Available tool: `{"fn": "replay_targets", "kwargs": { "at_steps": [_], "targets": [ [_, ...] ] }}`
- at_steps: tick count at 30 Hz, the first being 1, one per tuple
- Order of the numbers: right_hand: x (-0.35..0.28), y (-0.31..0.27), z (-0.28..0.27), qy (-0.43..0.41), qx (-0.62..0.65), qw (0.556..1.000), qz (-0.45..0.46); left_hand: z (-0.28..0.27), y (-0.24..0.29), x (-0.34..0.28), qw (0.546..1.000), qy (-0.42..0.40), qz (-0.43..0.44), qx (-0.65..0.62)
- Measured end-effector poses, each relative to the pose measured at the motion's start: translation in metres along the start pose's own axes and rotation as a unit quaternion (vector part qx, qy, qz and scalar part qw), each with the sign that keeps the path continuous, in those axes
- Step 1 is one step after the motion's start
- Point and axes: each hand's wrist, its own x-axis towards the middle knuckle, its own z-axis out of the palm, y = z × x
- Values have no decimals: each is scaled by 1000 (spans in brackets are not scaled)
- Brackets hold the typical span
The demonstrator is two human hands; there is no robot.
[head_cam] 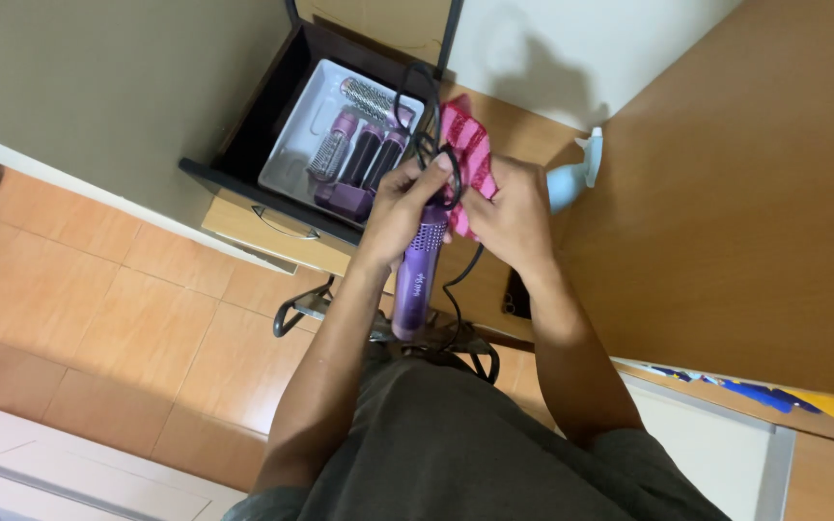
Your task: Cleaning and organizing various hair styling tools and attachments.
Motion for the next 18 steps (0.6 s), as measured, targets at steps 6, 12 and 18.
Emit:
{"fn": "replay_targets", "kwargs": {
  "at_steps": [6,12,18],
  "targets": [
    [11,-22,5,28,56,998,7,-21,-7,25,990,26,108,85],
    [21,-7,5,8,56,998,-13,-30,-25,40,998,15,65,-9],
    [23,-19,6,-5,-68,990,-123,-29,-15,51,979,45,134,148]
  ]
}}
